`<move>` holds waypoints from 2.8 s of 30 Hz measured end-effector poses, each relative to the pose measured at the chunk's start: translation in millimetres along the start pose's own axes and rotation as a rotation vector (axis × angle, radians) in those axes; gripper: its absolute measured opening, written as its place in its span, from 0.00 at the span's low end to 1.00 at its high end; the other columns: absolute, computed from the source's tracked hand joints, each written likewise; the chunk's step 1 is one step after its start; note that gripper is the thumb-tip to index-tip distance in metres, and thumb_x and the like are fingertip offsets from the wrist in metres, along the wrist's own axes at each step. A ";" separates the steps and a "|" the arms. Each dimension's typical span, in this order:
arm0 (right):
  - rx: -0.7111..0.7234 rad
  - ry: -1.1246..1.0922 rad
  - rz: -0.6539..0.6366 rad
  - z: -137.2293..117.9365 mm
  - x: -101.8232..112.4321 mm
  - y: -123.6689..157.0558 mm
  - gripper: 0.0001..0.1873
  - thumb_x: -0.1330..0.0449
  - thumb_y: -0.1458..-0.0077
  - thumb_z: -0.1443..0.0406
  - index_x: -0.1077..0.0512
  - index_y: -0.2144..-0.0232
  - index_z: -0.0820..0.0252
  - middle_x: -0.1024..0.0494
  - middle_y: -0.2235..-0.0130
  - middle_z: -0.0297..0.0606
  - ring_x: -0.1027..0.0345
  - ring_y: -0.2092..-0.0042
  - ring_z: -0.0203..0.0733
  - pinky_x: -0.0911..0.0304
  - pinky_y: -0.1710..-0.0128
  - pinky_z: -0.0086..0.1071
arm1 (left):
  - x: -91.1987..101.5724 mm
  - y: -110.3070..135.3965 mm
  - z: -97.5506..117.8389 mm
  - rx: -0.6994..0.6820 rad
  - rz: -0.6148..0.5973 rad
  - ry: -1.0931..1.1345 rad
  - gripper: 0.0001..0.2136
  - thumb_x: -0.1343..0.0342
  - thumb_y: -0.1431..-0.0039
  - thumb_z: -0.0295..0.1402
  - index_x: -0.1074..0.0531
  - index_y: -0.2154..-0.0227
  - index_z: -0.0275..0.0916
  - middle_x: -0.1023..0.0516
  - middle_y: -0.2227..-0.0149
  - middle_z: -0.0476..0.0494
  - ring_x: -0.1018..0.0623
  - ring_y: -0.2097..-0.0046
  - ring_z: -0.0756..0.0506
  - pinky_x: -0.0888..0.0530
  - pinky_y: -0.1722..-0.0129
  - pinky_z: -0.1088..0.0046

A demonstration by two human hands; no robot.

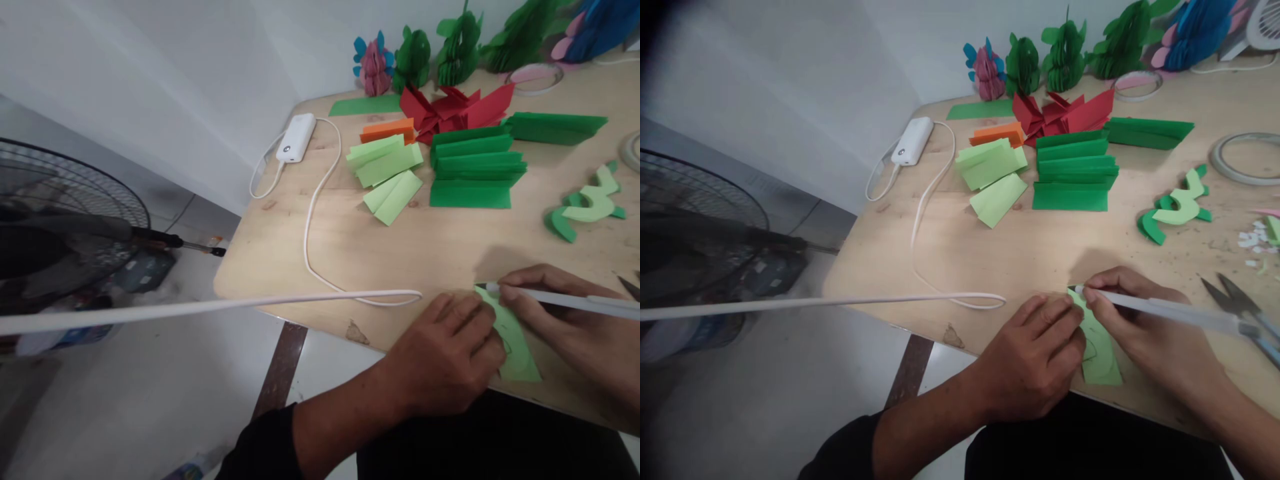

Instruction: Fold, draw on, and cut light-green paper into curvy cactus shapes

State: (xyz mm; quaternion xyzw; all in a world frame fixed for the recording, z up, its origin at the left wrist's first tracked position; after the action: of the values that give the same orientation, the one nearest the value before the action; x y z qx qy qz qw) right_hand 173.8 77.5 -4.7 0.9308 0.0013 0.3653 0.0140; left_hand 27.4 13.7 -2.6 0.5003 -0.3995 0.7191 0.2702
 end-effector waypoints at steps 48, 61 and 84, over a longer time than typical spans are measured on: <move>0.084 0.093 0.112 1.1 14.0 26.6 0.24 0.42 0.47 0.40 0.23 0.72 0.51 0.18 0.72 0.36 0.24 0.73 0.44 0.33 0.79 0.32 | 0.8 1.2 -0.1 -0.005 0.032 -0.009 0.15 0.53 0.32 0.31 0.27 0.50 0.30 0.26 0.43 0.33 0.30 0.37 0.36 0.36 0.36 0.56; 0.154 0.099 0.128 -2.6 16.9 33.8 0.21 0.42 0.45 0.43 0.24 0.71 0.51 0.18 0.73 0.35 0.24 0.74 0.42 0.33 0.78 0.31 | -1.4 1.2 0.1 -0.004 0.016 -0.022 0.17 0.54 0.31 0.32 0.28 0.47 0.30 0.26 0.42 0.34 0.31 0.37 0.36 0.37 0.36 0.55; 0.125 0.089 0.150 -1.7 16.7 28.1 0.22 0.42 0.46 0.41 0.24 0.72 0.50 0.17 0.73 0.34 0.25 0.75 0.41 0.33 0.78 0.31 | -0.9 1.1 -0.5 -0.004 0.033 -0.019 0.17 0.53 0.32 0.32 0.27 0.47 0.30 0.25 0.43 0.34 0.30 0.38 0.36 0.36 0.36 0.56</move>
State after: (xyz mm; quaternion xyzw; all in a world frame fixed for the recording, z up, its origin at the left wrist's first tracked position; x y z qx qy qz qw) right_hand 184.7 49.7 8.7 0.9102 -0.0448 0.4055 -0.0716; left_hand 26.7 13.5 -3.8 0.5001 -0.4116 0.7178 0.2553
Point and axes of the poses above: each hand's wrist, its own y-axis away from the middle knuckle, its own x-axis out of the back of the hand, z = x × y, the point moved 7 cm from there along -y, towards the middle knuckle
